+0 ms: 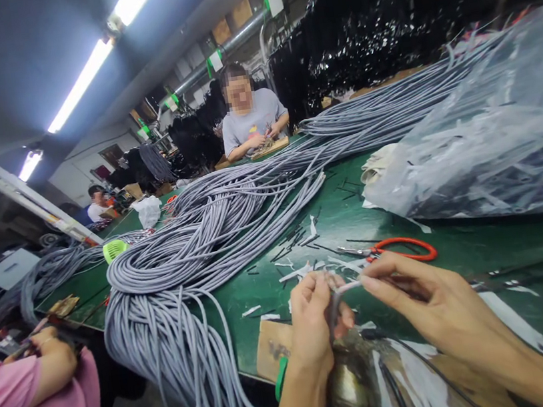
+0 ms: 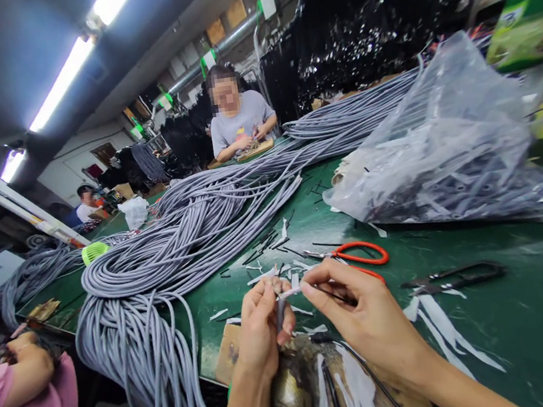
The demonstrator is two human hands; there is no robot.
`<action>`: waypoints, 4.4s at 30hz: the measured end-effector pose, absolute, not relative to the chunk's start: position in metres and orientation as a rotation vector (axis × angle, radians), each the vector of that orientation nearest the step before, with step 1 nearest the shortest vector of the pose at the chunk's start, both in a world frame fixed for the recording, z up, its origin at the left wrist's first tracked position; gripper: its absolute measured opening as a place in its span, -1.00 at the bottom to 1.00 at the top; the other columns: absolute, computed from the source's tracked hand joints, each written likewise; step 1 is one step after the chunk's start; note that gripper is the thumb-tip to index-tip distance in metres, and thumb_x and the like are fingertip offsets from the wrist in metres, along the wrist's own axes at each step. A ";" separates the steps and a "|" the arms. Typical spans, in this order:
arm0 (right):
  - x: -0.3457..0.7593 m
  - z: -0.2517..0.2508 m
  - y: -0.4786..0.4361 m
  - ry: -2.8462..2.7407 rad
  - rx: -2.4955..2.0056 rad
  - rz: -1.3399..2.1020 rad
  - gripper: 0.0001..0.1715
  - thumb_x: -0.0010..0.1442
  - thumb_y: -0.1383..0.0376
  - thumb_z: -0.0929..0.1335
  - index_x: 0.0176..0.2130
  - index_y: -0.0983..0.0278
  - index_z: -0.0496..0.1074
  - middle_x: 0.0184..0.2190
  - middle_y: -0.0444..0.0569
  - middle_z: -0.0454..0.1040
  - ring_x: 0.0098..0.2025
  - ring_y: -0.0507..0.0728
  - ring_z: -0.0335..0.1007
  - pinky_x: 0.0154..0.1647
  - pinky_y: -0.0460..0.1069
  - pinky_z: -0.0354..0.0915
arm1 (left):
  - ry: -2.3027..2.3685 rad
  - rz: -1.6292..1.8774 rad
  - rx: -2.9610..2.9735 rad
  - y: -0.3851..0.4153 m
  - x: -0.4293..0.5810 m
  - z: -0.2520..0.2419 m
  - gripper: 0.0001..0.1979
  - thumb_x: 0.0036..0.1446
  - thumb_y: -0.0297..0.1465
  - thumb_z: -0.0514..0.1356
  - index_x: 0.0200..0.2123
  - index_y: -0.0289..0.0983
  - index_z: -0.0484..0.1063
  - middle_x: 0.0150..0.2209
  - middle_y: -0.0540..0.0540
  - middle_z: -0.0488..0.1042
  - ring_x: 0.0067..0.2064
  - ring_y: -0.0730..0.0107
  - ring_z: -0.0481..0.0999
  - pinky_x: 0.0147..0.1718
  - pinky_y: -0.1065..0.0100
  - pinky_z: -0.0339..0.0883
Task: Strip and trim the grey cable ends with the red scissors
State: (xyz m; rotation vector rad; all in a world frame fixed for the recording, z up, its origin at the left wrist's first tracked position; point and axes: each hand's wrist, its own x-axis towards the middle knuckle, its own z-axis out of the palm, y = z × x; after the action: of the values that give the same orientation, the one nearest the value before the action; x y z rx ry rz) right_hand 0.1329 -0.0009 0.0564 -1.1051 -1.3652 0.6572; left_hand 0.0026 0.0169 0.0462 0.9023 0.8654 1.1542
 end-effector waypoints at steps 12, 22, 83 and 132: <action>0.141 0.041 0.006 -1.225 -1.163 0.745 -0.49 -0.08 -0.19 0.42 -0.54 0.20 0.47 -0.60 -0.09 0.47 -0.57 0.11 0.41 -0.55 -0.06 0.40 | 0.894 1.137 0.844 0.013 0.001 0.045 -0.52 -0.41 -0.27 0.48 -0.38 -0.36 0.46 -0.52 0.04 0.41 -0.71 0.66 0.25 -0.77 0.57 -0.06; 0.134 0.046 0.002 -1.202 -1.141 0.769 -0.46 -0.12 -0.21 0.44 -0.52 0.20 0.47 -0.56 -0.06 0.52 -0.51 0.15 0.51 -0.44 -0.04 0.48 | 1.000 1.124 0.960 0.013 0.008 0.046 -0.52 -0.41 -0.08 0.48 -0.64 -0.37 0.44 -0.74 0.11 0.23 -0.70 0.69 0.06 -0.70 0.51 -0.10; 0.153 0.041 0.004 -1.876 -0.994 -0.545 -0.79 0.29 0.45 0.24 -0.29 0.19 0.37 -0.49 -0.15 0.56 -0.48 0.11 0.39 -0.31 0.08 0.07 | 1.034 1.265 1.077 0.003 0.005 0.032 -0.74 -0.18 -0.28 0.40 -0.47 -0.38 0.58 -0.61 -0.05 0.45 -0.64 0.46 0.39 -0.67 0.48 0.25; 0.123 0.039 -0.010 -1.230 -1.168 0.650 -0.88 0.00 0.24 0.38 -0.45 0.18 0.34 -0.71 -0.28 0.15 -0.72 -0.04 0.02 -0.75 -0.14 0.04 | 1.155 1.295 1.170 0.005 0.006 0.036 -0.69 -0.11 -0.23 0.37 -0.37 -0.38 0.65 -0.59 -0.03 0.41 -0.57 0.51 0.26 -0.64 0.51 0.14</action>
State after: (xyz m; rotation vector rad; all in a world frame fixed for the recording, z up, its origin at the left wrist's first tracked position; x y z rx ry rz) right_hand 0.1225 -0.0101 0.0395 -1.1680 -1.2296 0.6504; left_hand 0.0064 0.0052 0.0364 1.1696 1.1549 1.2950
